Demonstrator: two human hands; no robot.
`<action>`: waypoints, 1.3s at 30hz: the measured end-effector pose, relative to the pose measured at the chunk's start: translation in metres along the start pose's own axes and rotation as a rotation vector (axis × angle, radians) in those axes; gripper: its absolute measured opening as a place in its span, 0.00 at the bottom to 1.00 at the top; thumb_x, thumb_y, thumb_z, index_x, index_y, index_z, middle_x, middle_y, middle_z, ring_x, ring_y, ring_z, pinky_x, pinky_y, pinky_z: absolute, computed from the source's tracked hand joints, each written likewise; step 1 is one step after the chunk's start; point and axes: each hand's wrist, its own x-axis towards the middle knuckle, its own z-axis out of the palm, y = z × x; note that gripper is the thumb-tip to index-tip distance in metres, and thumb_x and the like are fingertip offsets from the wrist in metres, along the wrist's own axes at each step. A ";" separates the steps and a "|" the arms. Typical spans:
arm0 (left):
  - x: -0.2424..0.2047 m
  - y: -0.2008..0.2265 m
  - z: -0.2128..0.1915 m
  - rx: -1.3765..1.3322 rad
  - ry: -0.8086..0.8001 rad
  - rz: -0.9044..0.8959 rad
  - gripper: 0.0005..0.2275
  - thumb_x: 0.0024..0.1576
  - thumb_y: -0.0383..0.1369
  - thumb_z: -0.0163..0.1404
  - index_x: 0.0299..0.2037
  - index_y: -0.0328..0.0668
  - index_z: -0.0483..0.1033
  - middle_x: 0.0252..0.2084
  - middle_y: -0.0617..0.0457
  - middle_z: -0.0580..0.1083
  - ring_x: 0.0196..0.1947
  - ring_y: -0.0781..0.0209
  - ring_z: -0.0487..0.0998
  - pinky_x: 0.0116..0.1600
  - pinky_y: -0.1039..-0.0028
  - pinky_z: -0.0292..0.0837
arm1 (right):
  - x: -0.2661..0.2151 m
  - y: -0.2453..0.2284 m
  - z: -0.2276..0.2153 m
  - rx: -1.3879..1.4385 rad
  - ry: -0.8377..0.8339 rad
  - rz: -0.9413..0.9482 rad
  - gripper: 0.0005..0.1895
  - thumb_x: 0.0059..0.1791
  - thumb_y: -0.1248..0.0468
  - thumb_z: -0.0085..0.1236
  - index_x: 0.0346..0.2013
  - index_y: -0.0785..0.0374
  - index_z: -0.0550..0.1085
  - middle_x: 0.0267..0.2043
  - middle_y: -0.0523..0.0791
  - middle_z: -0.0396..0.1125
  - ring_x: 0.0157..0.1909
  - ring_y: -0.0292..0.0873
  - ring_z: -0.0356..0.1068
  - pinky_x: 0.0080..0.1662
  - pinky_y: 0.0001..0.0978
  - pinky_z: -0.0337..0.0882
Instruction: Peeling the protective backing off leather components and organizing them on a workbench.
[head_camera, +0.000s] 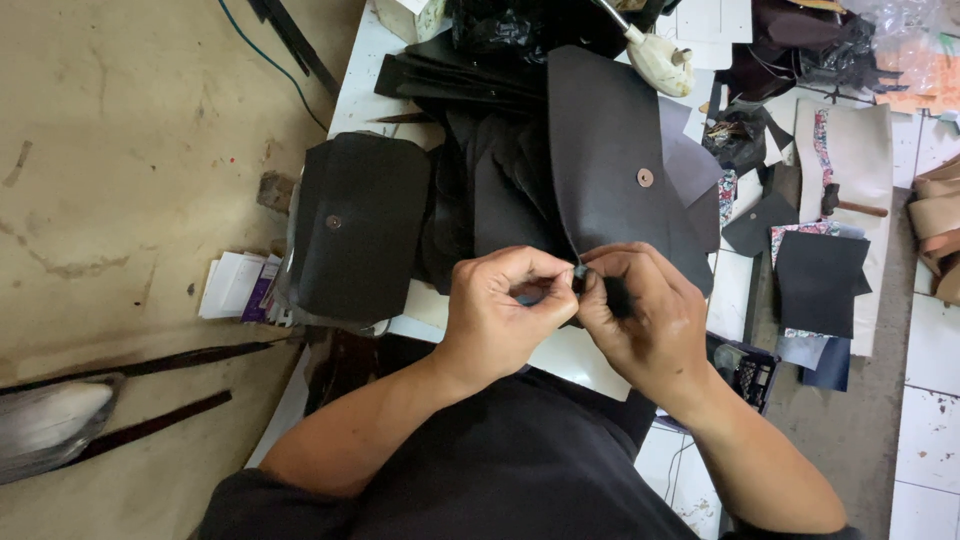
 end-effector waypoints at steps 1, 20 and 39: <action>0.001 0.002 -0.001 0.000 -0.012 0.002 0.02 0.51 0.22 0.57 0.31 0.31 0.82 0.22 0.44 0.78 0.27 0.53 0.85 0.29 0.72 0.81 | 0.000 0.000 0.001 0.022 0.011 0.002 0.04 0.50 0.75 0.56 0.34 0.67 0.77 0.34 0.49 0.75 0.35 0.53 0.78 0.38 0.37 0.75; 0.012 -0.009 -0.004 -0.006 -0.239 0.277 0.08 0.58 0.24 0.52 0.26 0.40 0.73 0.22 0.50 0.70 0.23 0.52 0.76 0.24 0.72 0.71 | -0.008 0.011 -0.003 0.080 0.018 -0.058 0.02 0.50 0.75 0.56 0.34 0.67 0.75 0.34 0.50 0.73 0.34 0.56 0.76 0.37 0.37 0.75; 0.014 0.012 0.005 0.046 -0.235 0.418 0.09 0.56 0.20 0.51 0.25 0.38 0.67 0.22 0.47 0.68 0.21 0.45 0.72 0.26 0.69 0.68 | 0.004 -0.014 -0.028 -0.081 -0.072 -0.111 0.02 0.48 0.74 0.60 0.35 0.72 0.77 0.35 0.55 0.75 0.39 0.61 0.79 0.38 0.42 0.77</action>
